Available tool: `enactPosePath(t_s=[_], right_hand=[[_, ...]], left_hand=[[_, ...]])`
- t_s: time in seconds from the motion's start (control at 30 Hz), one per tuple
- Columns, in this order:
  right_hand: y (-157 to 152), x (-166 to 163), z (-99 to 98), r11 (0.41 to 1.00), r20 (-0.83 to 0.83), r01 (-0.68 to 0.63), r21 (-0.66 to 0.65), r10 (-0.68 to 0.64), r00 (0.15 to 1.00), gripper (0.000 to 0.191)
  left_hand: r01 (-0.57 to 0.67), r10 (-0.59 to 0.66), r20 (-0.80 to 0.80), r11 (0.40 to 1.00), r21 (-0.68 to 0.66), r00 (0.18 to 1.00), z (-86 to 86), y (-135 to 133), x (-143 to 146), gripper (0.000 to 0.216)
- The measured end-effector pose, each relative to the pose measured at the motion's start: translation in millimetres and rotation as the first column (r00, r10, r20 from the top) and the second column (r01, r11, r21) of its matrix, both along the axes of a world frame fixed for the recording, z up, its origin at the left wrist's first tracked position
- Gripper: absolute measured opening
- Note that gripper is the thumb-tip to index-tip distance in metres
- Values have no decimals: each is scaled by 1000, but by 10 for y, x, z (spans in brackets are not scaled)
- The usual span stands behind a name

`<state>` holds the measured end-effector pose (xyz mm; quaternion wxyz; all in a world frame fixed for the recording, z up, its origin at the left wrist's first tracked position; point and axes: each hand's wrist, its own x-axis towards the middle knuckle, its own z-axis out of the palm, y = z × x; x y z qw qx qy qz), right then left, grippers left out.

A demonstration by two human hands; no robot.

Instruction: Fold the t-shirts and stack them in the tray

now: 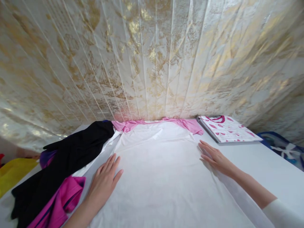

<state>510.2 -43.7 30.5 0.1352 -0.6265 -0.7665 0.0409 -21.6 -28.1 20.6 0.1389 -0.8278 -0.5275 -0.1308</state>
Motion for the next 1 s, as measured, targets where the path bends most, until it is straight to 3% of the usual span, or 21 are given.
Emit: enactPosePath(t_s=[0.07,0.17,0.33,0.47,0.63,0.73,0.83,0.93,1.0], right_hand=[[-176,89,35,999,-9,41,-17,-41,999,61],[-430,-31,41,997,10,55,-46,-55,998,60],[-800,-453,-52,999,117,-49,7,48,992,57],[-1063,-457,-92,994,222,-78,75,60,973,70],[-1260,-259,-99,977,338,-131,169,68,939,76],[-1286,-262,-50,965,387,-205,165,128,913,64],[-1192,-388,58,974,360,-209,83,166,918,45],[-901,-518,182,993,236,-110,37,98,967,40],[-599,-529,264,999,113,-51,-16,53,992,41]], left_hand=[[26,-26,-22,1000,15,999,43,-9,38,56],[144,-145,-48,989,-22,988,188,-12,273,54],[389,-399,-7,896,-214,917,361,-14,817,57],[475,-483,37,840,-264,875,272,-146,950,60],[462,-456,78,860,-218,886,111,-473,851,62],[480,-473,89,846,-232,876,68,-567,786,67],[475,-469,96,827,-301,878,156,-524,829,68],[526,-524,113,770,-362,844,332,-420,1145,66],[639,-640,122,695,-329,758,381,-368,1538,67]])
